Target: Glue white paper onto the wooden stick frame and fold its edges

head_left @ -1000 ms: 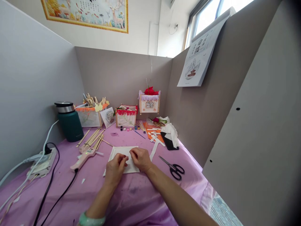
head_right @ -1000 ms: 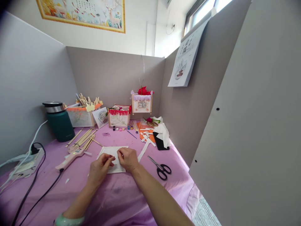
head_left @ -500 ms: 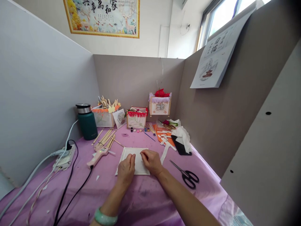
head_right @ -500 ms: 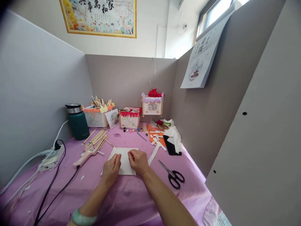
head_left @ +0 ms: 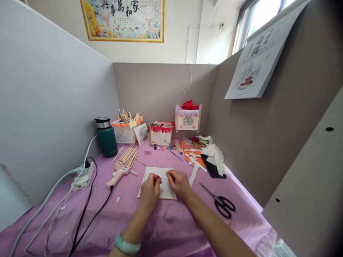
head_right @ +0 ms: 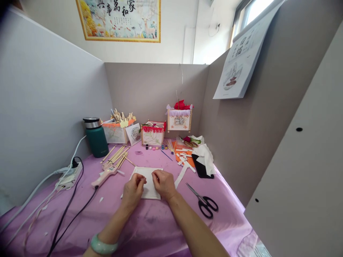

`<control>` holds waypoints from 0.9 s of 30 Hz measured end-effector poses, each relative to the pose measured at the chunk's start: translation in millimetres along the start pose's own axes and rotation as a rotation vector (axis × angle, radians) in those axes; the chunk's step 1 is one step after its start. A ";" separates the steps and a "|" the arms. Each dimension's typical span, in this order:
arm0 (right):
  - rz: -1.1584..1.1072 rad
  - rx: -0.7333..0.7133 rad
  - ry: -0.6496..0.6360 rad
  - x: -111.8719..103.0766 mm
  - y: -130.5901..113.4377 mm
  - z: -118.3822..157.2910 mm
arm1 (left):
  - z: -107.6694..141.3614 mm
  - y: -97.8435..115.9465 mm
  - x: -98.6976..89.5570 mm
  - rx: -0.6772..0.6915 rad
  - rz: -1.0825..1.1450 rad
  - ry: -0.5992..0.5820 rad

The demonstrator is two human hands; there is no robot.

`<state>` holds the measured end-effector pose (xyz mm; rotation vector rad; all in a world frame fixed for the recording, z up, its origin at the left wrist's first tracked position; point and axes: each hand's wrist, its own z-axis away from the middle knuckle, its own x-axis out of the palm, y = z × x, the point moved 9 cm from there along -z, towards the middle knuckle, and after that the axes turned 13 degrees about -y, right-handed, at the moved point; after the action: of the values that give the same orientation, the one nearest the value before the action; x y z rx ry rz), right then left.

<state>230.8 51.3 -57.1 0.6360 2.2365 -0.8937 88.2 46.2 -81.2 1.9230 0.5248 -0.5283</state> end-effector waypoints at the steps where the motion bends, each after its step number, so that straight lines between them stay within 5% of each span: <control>1: -0.005 -0.002 0.000 0.2 0.0 0.2 | 0.3 -1.4 1.8 -0.005 0.020 -0.017; 14: -0.026 -0.031 0.024 1.5 4.4 0.5 | 2.2 7.3 4.2 0.003 -0.034 -0.065; 27: -0.030 -0.027 0.037 -0.5 3.3 1.5 | 3.2 15.9 -2.6 0.047 -0.213 0.037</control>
<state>233.8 52.2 -59.0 0.6122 2.2930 -0.8713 94.9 36.9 -69.3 1.9356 0.7528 -0.6470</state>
